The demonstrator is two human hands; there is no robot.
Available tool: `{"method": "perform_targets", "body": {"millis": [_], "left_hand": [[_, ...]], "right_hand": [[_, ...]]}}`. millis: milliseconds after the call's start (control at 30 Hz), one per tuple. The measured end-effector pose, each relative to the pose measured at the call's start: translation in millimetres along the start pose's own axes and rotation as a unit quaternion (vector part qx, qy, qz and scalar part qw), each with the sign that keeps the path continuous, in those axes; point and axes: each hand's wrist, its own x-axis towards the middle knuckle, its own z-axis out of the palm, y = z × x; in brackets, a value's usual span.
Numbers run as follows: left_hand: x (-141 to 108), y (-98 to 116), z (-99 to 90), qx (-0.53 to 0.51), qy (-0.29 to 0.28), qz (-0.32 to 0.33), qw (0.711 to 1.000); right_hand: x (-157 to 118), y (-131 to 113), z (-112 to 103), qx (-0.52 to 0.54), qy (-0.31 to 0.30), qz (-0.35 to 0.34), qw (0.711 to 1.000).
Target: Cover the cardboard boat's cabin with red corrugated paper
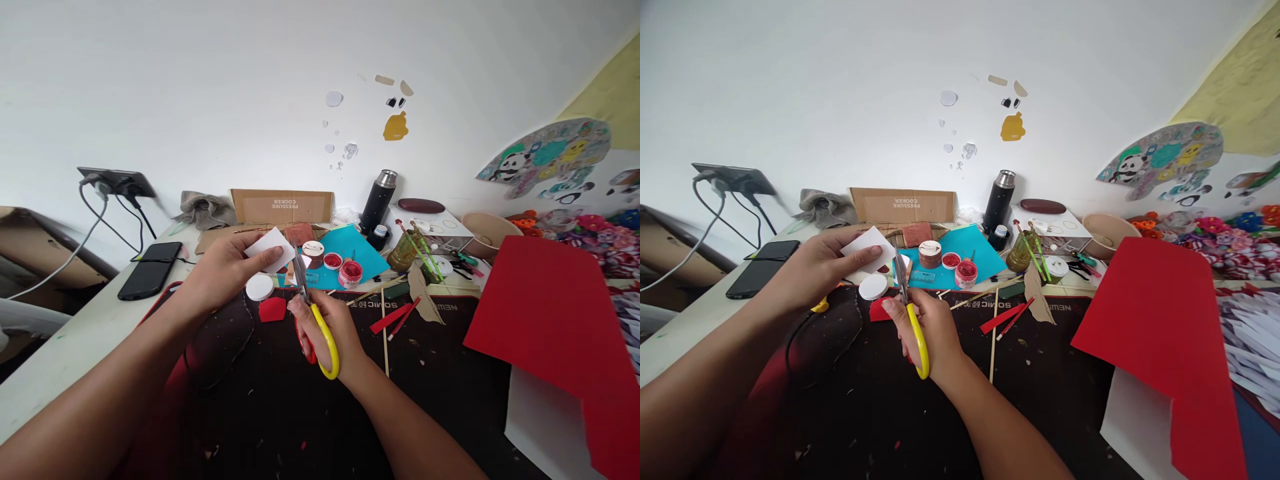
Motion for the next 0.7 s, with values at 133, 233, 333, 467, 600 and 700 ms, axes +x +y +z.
{"method": "perform_targets", "body": {"millis": [133, 233, 333, 467, 600, 700], "left_hand": [[1.7, -7.5, -3.0, -0.052, -0.039, -0.033, 0.997], [2.3, -8.9, -2.8, -0.073, -0.041, -0.038, 0.996], [1.9, -6.8, -2.0, -0.079, -0.035, -0.037, 0.996], [1.1, -3.7, -1.9, -0.083, -0.03, -0.031, 0.996], [1.4, -2.2, -2.3, -0.09, -0.029, -0.035, 0.995], [2.2, -1.2, -2.7, -0.084, -0.029, -0.037, 0.995]], "right_hand": [[-0.5, -1.2, 0.6, 0.002, -0.002, 0.003, 1.0], [-1.2, -1.9, 0.6, -0.003, -0.002, 0.006, 1.0], [-1.5, -1.3, 0.1, -0.008, -0.007, 0.007, 1.0], [-1.8, -1.8, -0.5, -0.014, -0.009, 0.008, 1.0], [-2.7, -5.1, -0.4, -0.025, -0.009, 0.01, 1.0], [-3.4, -7.9, 0.0, -0.03, -0.01, 0.013, 0.999]]}}
